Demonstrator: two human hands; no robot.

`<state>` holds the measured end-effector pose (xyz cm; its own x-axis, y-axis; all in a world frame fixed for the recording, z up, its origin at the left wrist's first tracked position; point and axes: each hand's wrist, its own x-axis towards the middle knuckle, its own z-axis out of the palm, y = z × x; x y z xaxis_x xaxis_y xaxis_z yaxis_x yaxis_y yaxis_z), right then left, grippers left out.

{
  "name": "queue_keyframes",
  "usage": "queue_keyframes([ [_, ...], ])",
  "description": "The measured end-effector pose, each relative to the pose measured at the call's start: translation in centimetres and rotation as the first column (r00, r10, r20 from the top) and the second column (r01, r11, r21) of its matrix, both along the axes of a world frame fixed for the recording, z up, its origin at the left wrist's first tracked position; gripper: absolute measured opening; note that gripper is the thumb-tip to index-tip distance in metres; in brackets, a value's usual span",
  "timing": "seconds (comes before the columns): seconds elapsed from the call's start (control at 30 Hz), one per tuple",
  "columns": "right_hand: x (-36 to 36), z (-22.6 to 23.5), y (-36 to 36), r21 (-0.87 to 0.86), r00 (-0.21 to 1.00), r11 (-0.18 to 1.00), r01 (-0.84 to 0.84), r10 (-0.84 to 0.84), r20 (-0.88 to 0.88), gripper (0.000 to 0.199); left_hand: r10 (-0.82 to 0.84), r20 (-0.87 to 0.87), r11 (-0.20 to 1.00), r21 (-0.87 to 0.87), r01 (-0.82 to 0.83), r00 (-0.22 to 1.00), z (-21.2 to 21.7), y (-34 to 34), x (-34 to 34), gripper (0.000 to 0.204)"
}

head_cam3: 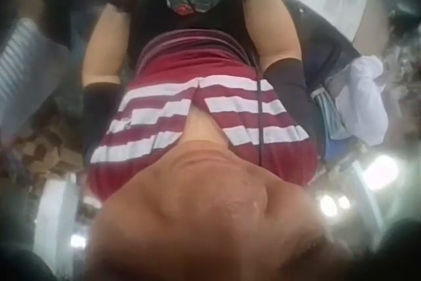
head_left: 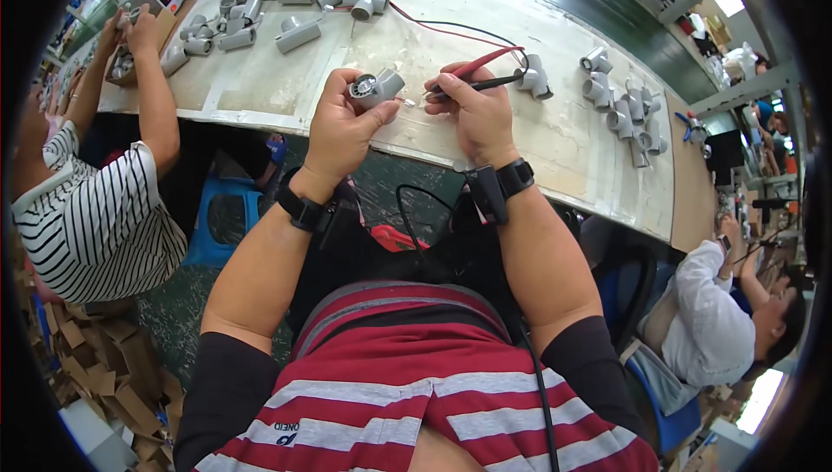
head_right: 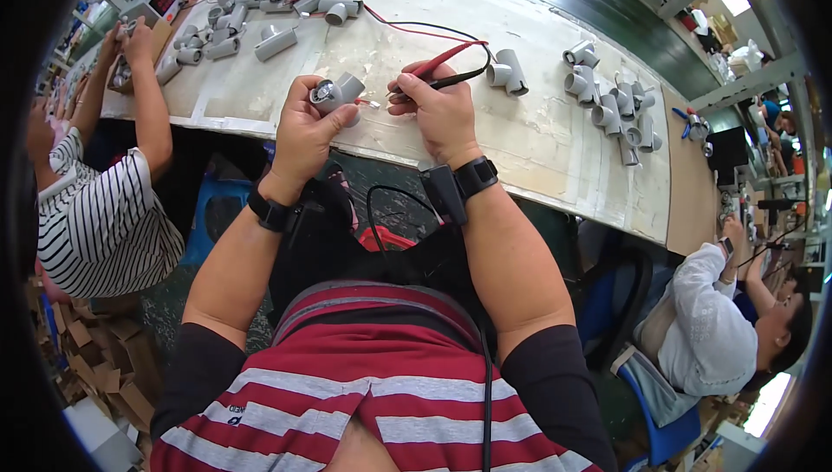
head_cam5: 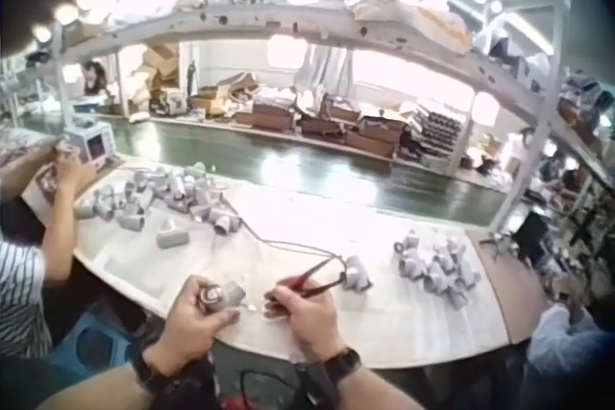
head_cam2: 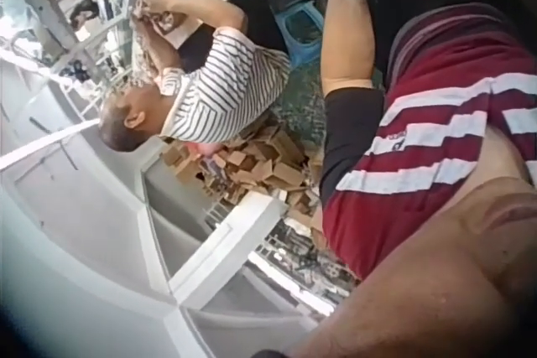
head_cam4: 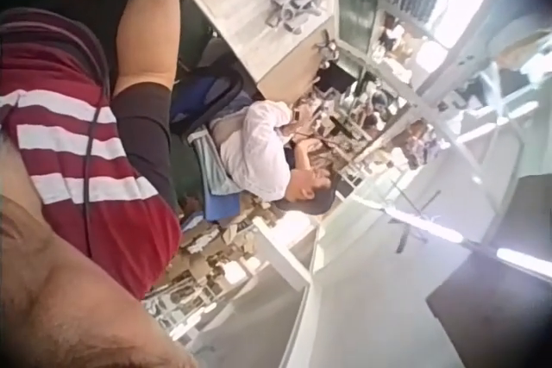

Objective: The person tests plastic pipe fittings by touching the internal components with a multimeter probe and placing them into a pile. After testing several fittings, the person moves the pile onto a conveyor belt.

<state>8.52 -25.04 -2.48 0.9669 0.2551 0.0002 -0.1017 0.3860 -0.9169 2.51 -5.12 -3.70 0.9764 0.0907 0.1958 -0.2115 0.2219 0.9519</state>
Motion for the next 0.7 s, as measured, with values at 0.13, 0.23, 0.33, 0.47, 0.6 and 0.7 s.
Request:
queue_keyframes([
  [0.13,-0.4,0.4,0.2,-0.116,0.998,0.991,0.064,-0.064,0.004,0.016,0.032,-0.034,0.998,0.047,-0.030,0.999,0.2,-0.8,0.7,0.040],
  [0.23,-0.6,0.1,0.9,-0.084,0.997,0.993,0.077,-0.076,0.013,0.016,0.020,0.171,0.943,0.323,-0.075,0.985,0.9,-0.1,-0.1,0.037],
  [0.33,-0.6,0.2,0.5,-0.073,0.996,0.993,0.090,-0.089,0.007,0.016,-0.160,0.325,0.821,0.569,-0.057,0.932,1.7,1.1,-1.3,0.040],
  [0.47,-0.5,0.5,0.4,-0.080,0.999,0.996,0.041,-0.039,0.032,0.016,-0.294,0.422,0.660,0.739,-0.137,0.857,1.5,1.3,-3.6,0.044],
  [0.6,-1.2,1.0,0.5,-0.107,0.999,0.993,-0.045,0.047,0.016,0.017,-0.286,0.437,0.564,0.796,-0.219,0.853,0.6,0.5,-5.4,0.048],
  [0.7,-2.2,1.1,1.5,-0.136,0.994,0.985,-0.107,0.107,-0.010,0.016,-0.248,0.426,0.508,0.822,-0.258,0.870,0.4,0.2,-6.5,0.048],
])
